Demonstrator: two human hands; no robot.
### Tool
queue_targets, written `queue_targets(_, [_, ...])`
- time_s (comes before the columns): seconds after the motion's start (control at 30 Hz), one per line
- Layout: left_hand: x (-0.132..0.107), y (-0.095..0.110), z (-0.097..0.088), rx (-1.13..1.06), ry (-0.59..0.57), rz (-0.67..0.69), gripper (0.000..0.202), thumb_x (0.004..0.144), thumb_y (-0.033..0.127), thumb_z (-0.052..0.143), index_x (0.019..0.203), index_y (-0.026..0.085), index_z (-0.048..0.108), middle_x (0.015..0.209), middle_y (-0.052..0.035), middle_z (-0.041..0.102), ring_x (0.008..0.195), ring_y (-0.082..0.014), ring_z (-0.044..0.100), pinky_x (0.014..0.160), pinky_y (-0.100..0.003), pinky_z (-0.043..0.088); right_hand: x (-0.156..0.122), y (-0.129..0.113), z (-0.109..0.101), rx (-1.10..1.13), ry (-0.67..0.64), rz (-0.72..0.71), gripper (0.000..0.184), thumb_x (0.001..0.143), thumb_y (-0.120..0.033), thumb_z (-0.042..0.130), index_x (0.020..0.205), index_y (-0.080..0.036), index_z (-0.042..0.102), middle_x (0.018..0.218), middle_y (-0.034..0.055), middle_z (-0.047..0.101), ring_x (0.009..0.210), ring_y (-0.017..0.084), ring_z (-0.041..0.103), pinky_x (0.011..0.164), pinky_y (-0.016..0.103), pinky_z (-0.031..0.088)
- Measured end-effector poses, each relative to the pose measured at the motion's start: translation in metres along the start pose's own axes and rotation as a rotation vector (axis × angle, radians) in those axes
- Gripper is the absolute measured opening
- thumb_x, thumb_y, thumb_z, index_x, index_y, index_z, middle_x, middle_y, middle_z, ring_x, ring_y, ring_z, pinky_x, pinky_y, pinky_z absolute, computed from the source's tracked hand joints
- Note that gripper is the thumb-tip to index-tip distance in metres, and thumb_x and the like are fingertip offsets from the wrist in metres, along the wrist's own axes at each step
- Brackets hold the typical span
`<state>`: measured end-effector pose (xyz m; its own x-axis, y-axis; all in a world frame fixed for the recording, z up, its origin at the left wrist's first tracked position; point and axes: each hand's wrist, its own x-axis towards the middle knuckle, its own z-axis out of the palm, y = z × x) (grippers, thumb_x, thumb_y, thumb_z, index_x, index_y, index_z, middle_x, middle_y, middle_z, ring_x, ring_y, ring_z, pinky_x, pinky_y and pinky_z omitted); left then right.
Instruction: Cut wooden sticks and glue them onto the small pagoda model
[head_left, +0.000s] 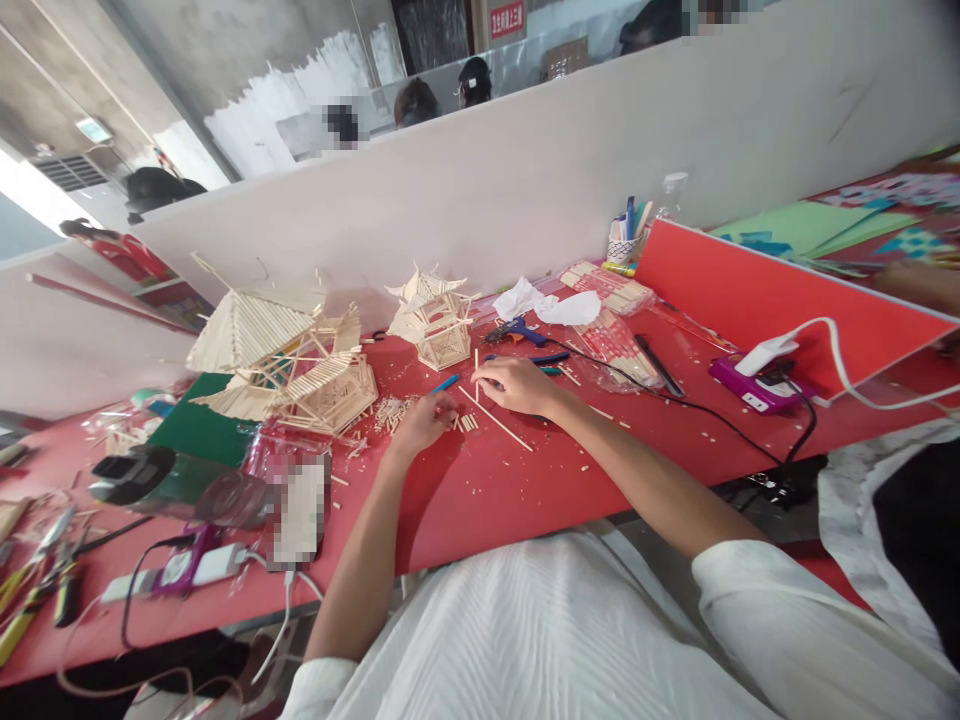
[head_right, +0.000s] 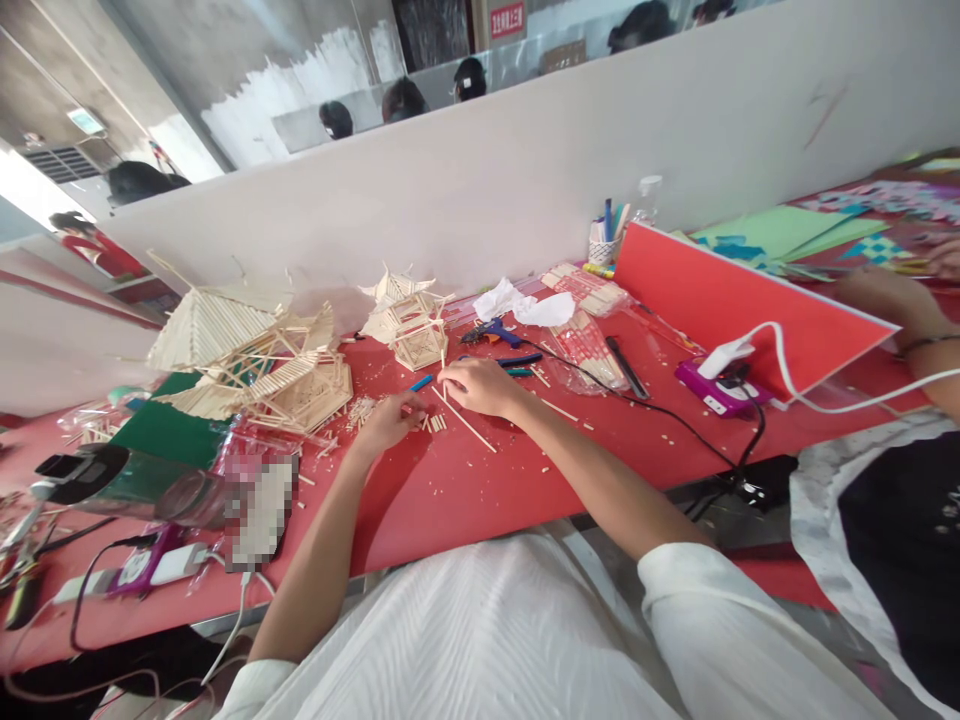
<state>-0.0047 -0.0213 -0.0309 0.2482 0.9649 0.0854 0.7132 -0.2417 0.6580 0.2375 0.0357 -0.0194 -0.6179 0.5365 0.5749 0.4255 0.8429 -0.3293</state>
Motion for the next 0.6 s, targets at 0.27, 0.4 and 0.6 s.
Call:
queue_targets(0.27, [0.0, -0.0017, 0.0033, 0.018, -0.047, 0.099, 0.026, 0.085, 0.015, 0.056, 0.105, 0.018, 0.072, 0.103, -0.0071, 0.076, 0.086, -0.0186, 0.07, 0.082, -0.03, 0.054, 0.0005, -0.0047, -0.0023, -0.013, -0.04, -0.017, 0.024, 0.095, -0.016, 0.052, 0.103, -0.021, 0.074, 0.099, 0.0052, 0.077, 0.089, 0.02, 0.067, 0.08, 0.03, 0.045])
queue_targets(0.4, [-0.0004, -0.0022, 0.0037, 0.001, -0.041, 0.09, 0.022, 0.086, 0.019, 0.057, 0.102, 0.017, 0.071, 0.097, -0.0069, 0.075, 0.083, -0.0188, 0.069, 0.079, -0.031, 0.054, 0.0004, -0.0049, -0.0004, 0.001, -0.054, -0.028, 0.024, 0.096, -0.017, 0.052, 0.104, -0.021, 0.074, 0.102, 0.0056, 0.078, 0.093, 0.021, 0.068, 0.081, 0.03, 0.046])
queue_targets(0.6, [-0.001, -0.0037, 0.0084, -0.002, -0.027, 0.07, 0.02, 0.083, 0.023, 0.064, 0.101, 0.017, 0.069, 0.092, -0.0062, 0.073, 0.078, -0.0172, 0.067, 0.073, -0.028, 0.052, -0.0003, -0.0042, 0.0032, 0.014, -0.059, -0.047, 0.024, 0.097, -0.018, 0.054, 0.107, -0.023, 0.074, 0.105, 0.0052, 0.078, 0.095, 0.021, 0.069, 0.083, 0.03, 0.047])
